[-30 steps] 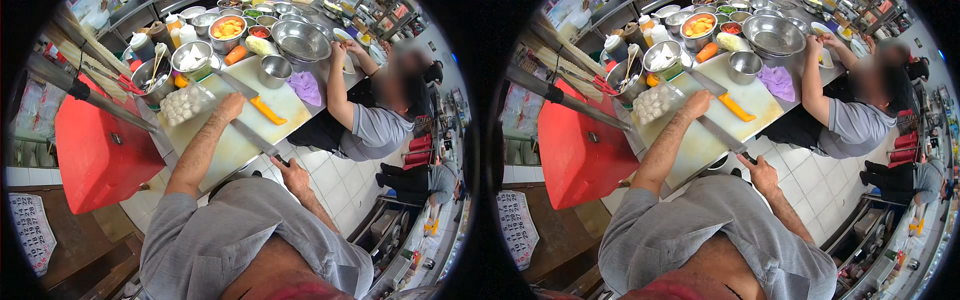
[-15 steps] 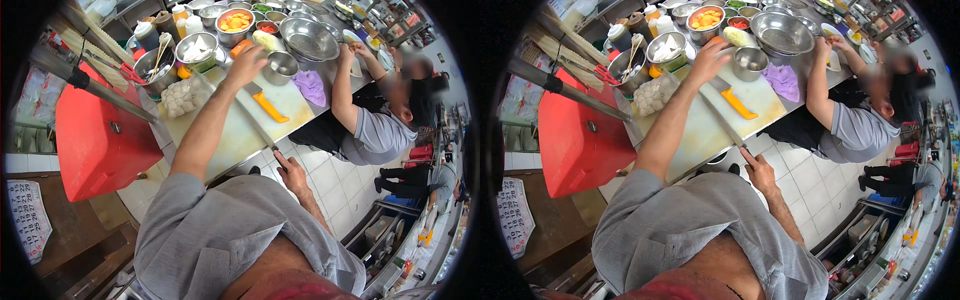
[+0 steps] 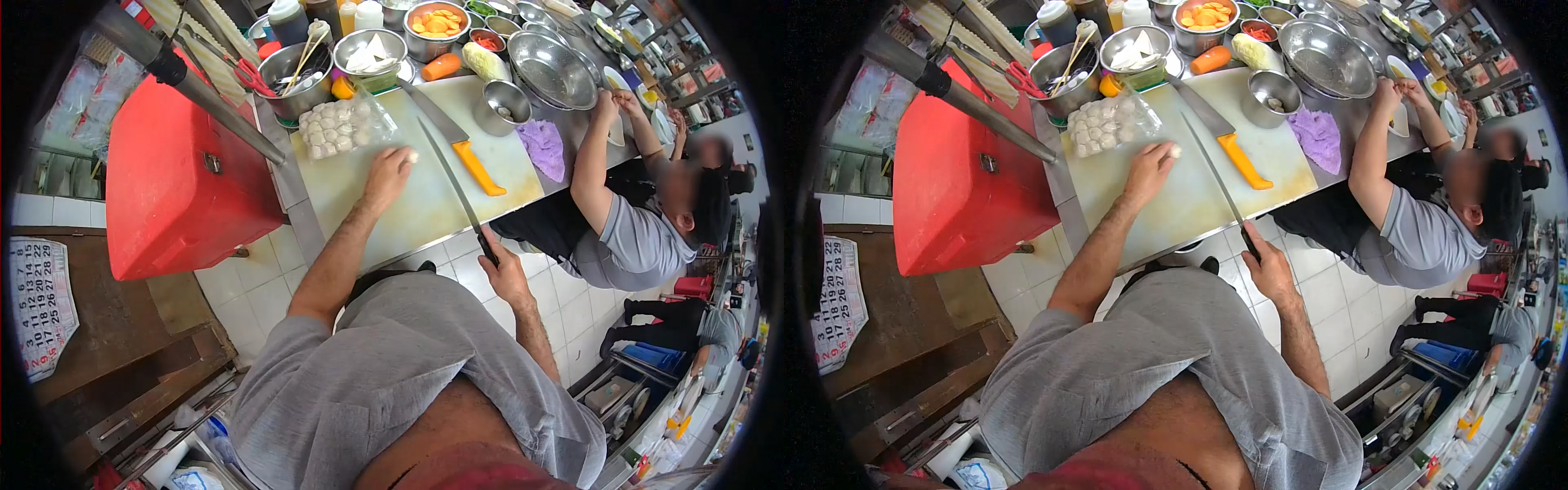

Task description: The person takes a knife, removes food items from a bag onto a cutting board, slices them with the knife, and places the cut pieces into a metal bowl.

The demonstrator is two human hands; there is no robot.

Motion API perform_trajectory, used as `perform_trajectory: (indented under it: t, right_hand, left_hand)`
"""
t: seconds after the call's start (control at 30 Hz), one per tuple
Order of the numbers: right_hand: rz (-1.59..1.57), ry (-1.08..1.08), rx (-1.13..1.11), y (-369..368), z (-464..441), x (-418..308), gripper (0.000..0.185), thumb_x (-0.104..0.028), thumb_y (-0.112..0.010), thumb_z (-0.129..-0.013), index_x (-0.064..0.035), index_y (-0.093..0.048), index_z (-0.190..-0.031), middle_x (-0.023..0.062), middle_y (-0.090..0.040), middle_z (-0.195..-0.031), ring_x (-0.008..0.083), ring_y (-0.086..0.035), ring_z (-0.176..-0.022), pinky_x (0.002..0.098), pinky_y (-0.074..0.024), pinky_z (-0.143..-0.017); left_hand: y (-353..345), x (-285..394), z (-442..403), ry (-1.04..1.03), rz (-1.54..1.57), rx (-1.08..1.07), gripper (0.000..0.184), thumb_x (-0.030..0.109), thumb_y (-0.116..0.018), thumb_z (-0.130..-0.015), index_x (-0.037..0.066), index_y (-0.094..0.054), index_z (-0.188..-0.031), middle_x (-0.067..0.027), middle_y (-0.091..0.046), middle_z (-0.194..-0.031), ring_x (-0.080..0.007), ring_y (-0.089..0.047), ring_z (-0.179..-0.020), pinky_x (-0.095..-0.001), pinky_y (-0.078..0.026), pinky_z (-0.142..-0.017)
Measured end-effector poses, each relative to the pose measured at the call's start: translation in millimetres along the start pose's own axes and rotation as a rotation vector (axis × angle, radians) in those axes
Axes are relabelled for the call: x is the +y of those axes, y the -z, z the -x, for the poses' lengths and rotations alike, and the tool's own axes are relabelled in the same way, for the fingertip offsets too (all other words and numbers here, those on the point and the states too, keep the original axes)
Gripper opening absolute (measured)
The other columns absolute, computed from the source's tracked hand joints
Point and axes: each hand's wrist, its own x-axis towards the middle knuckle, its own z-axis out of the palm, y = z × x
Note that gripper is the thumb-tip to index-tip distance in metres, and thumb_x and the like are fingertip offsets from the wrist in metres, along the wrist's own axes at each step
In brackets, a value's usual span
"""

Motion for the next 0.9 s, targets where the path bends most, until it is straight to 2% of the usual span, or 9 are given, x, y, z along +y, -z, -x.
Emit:
perform_trajectory:
  t: [0.07,0.13,0.17,0.23,0.47,0.63,0.9]
  right_hand:
    - [-0.054,-0.006,0.027,-1.6,5.0,-3.1,0.061,-0.006,-0.063,-0.085,-0.0192,-0.04,-0.14,0.0232,-0.064,-0.1,0.0381,-0.062,-0.09,0.0409,-0.0497,-0.077]
    - [-0.076,-0.041,0.009,1.1,12.0,-10.7,0.061,-0.006,-0.062,-0.085,-0.0183,-0.04,-0.14,0.0237,-0.064,-0.102,0.0379,-0.063,-0.091,0.0397,-0.0498,-0.078]
    - [-0.075,-0.051,0.016,1.3,15.9,-13.4,0.061,-0.006,-0.062,-0.085,-0.0183,-0.04,-0.14,0.0237,-0.064,-0.102,0.0379,-0.063,-0.091,0.0397,-0.0498,-0.078]
    - [0.006,-0.048,-0.001,0.5,20.9,-17.8,0.061,-0.007,-0.062,-0.085,-0.0187,-0.04,-0.141,0.0232,-0.064,-0.1,0.0379,-0.063,-0.09,0.0395,-0.0499,-0.078]
    - [0.109,0.005,0.008,-3.6,35.5,-22.2,0.062,-0.008,-0.062,-0.085,-0.0198,-0.039,-0.141,0.0183,-0.064,-0.083,0.0338,-0.063,-0.075,0.0418,-0.0505,-0.068]
    - [0.135,-0.031,-0.027,6.4,45.1,-32.0,0.062,-0.009,-0.062,-0.085,-0.02,-0.038,-0.142,0.0182,-0.064,-0.083,0.0338,-0.063,-0.074,0.0417,-0.0505,-0.067]
    - [0.172,-0.06,-0.061,-1.6,33.0,-35.8,0.063,-0.01,-0.06,-0.086,-0.0211,-0.036,-0.143,0.0186,-0.063,-0.081,0.0349,-0.062,-0.074,0.0438,-0.0496,-0.067]
  left_hand:
    - [-6.9,-2.7,-7.2,-0.059,0.043,-0.003,0.027,0.009,-0.06,-0.083,0.005,-0.059,-0.109,-0.0162,-0.059,-0.104,-0.0363,-0.054,-0.099,-0.043,-0.045,-0.084]
    - [-4.3,7.5,-15.1,0.086,0.168,-0.08,0.025,0.008,-0.062,-0.081,0.004,-0.059,-0.106,-0.0151,-0.059,-0.103,-0.0353,-0.055,-0.099,-0.0425,-0.045,-0.085]
    - [-7.3,7.2,-14.3,0.082,0.174,-0.09,0.025,0.008,-0.062,-0.081,0.004,-0.059,-0.106,-0.0151,-0.059,-0.103,-0.0353,-0.055,-0.099,-0.0425,-0.045,-0.085]
    - [-12.6,2.3,-13.1,-0.038,0.139,0.008,0.024,0.007,-0.063,-0.079,0.003,-0.06,-0.102,-0.0144,-0.06,-0.102,-0.0347,-0.056,-0.097,-0.0423,-0.046,-0.086]
    - [-13.7,-0.9,-13.0,-0.028,0.216,0.031,0.022,0.008,-0.066,-0.078,0.002,-0.062,-0.099,-0.0138,-0.06,-0.1,-0.0328,-0.058,-0.092,-0.0401,-0.048,-0.081]
    - [-14.3,-3.2,-12.8,-0.028,0.25,0.051,0.021,0.006,-0.066,-0.079,0.0,-0.062,-0.098,-0.014,-0.061,-0.099,-0.0315,-0.06,-0.089,-0.0372,-0.05,-0.077]
    - [-14.4,-4.9,-12.2,0.014,0.274,0.034,0.021,0.005,-0.067,-0.077,0.0,-0.062,-0.097,-0.0146,-0.061,-0.099,-0.0325,-0.06,-0.09,-0.0378,-0.05,-0.078]
